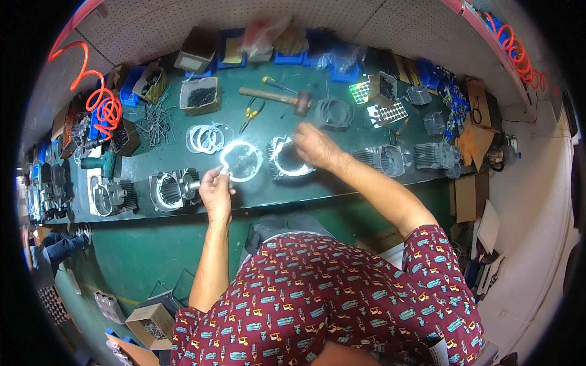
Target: The person assembles mechanical components on a green workbench. They place circular metal rings into housings, insert cylindrical parts, and use a cordless drill to fasten screws. The person also retrieves parts from a cardboard box and arranges them on the table.
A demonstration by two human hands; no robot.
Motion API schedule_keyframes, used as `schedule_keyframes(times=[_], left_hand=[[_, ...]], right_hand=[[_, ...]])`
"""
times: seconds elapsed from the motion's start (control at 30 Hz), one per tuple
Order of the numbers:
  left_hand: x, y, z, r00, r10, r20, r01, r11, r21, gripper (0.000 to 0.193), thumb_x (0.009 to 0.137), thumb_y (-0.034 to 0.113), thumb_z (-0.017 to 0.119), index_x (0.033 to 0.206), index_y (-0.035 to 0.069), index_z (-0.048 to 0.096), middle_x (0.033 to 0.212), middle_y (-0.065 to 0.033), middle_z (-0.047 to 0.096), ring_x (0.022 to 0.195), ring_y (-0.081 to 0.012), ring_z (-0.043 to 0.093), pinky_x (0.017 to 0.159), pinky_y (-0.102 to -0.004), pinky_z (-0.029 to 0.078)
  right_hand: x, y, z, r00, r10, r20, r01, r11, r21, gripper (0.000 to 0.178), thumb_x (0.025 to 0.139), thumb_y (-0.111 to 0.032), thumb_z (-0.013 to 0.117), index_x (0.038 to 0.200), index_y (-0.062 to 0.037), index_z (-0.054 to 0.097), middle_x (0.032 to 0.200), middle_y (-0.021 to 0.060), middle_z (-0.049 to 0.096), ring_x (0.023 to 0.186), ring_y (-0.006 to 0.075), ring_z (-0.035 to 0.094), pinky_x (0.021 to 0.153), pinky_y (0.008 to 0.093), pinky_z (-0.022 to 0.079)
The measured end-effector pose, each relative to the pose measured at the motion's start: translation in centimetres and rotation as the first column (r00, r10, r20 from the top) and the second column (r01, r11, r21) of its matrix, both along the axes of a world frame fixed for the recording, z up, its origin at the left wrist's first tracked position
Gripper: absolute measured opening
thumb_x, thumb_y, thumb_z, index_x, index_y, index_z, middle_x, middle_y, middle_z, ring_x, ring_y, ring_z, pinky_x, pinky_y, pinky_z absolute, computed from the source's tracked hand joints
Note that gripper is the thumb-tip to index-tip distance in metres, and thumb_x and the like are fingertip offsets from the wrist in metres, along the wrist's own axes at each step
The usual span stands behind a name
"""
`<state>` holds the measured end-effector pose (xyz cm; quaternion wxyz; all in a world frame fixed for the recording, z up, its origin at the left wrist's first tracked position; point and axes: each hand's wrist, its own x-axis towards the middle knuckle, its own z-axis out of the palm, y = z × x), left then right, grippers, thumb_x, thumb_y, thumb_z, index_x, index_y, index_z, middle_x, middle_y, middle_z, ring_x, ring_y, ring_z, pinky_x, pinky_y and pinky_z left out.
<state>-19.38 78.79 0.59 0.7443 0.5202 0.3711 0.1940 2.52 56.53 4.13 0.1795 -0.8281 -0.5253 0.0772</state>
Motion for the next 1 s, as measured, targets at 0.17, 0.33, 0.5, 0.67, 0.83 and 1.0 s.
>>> schedule_keyframes(times=[0.17, 0.33, 0.5, 0.67, 0.83, 1.0], left_hand=[[0.2, -0.5, 0.2, 1.0, -0.012, -0.008, 0.012, 1.0, 0.004, 0.018, 0.099, 0.011, 0.065, 0.112, -0.002, 0.062, 0.086, -0.0021, 0.065, 0.065, -0.0051, 0.054, 0.053, -0.0197, 0.046], [-0.2, -0.7, 0.3, 1.0, -0.026, -0.014, 0.026, 1.0, 0.012, 0.019, 0.099, 0.011, 0.065, 0.113, -0.002, 0.062, 0.085, -0.0019, 0.065, 0.064, -0.0049, 0.054, 0.053, -0.0196, 0.046], [-1.2, -0.2, 0.4, 0.998, -0.027, -0.062, 0.03, 0.998, 0.053, 0.019, 0.099, 0.011, 0.065, 0.113, -0.001, 0.062, 0.084, -0.0013, 0.064, 0.065, -0.0047, 0.054, 0.052, -0.0192, 0.046], [-1.7, 0.3, 0.3, 0.995, -0.061, -0.083, 0.067, 0.996, 0.067, 0.019, 0.1, 0.014, 0.065, 0.113, 0.0, 0.062, 0.088, -0.0016, 0.065, 0.065, -0.006, 0.055, 0.053, -0.0203, 0.046], [-1.4, -0.2, 0.3, 0.994, -0.062, -0.094, 0.068, 0.996, 0.063, 0.018, 0.099, 0.015, 0.066, 0.111, 0.002, 0.064, 0.086, -0.0004, 0.066, 0.064, -0.0061, 0.055, 0.053, -0.0201, 0.046], [-1.1, -0.6, 0.1, 0.992, -0.072, -0.103, 0.078, 0.995, 0.059, 0.016, 0.101, 0.012, 0.063, 0.113, 0.002, 0.063, 0.088, -0.0011, 0.066, 0.065, -0.0066, 0.055, 0.053, -0.0206, 0.046]], right_hand=[[-0.5, 0.7, -0.3, 0.997, 0.012, 0.073, 0.002, 0.982, -0.19, 0.018, 0.084, -0.003, 0.062, 0.101, 0.0025, 0.066, 0.115, 0.0184, 0.057, 0.11, 0.0357, 0.058, 0.092, 0.0442, 0.055], [-0.4, 1.7, -1.1, 0.992, 0.037, 0.124, -0.007, 0.972, -0.237, 0.022, 0.085, -0.004, 0.061, 0.106, 0.0009, 0.065, 0.11, 0.0197, 0.06, 0.112, 0.0353, 0.059, 0.089, 0.0429, 0.057], [-0.6, 2.1, -1.3, 0.996, -0.018, 0.083, 0.039, 0.962, -0.269, 0.025, 0.087, -0.006, 0.056, 0.112, -0.0019, 0.061, 0.113, 0.0193, 0.059, 0.111, 0.037, 0.06, 0.089, 0.0441, 0.057], [-0.7, 2.0, -0.8, 0.997, -0.027, 0.077, 0.046, 0.967, -0.252, 0.022, 0.086, -0.006, 0.056, 0.107, -0.0017, 0.063, 0.115, 0.0191, 0.058, 0.114, 0.0368, 0.059, 0.09, 0.0454, 0.056], [-0.4, 1.5, -0.3, 0.999, -0.047, 0.022, 0.049, 0.992, -0.115, 0.019, 0.085, -0.004, 0.061, 0.101, -0.0019, 0.071, 0.112, 0.0182, 0.062, 0.113, 0.0346, 0.057, 0.091, 0.0456, 0.054], [0.8, 0.5, -2.2, 1.0, -0.026, 0.006, 0.026, 0.998, 0.06, 0.018, 0.078, -0.002, 0.063, 0.094, -0.0047, 0.07, 0.101, 0.0128, 0.065, 0.104, 0.034, 0.06, 0.088, 0.0455, 0.052]])
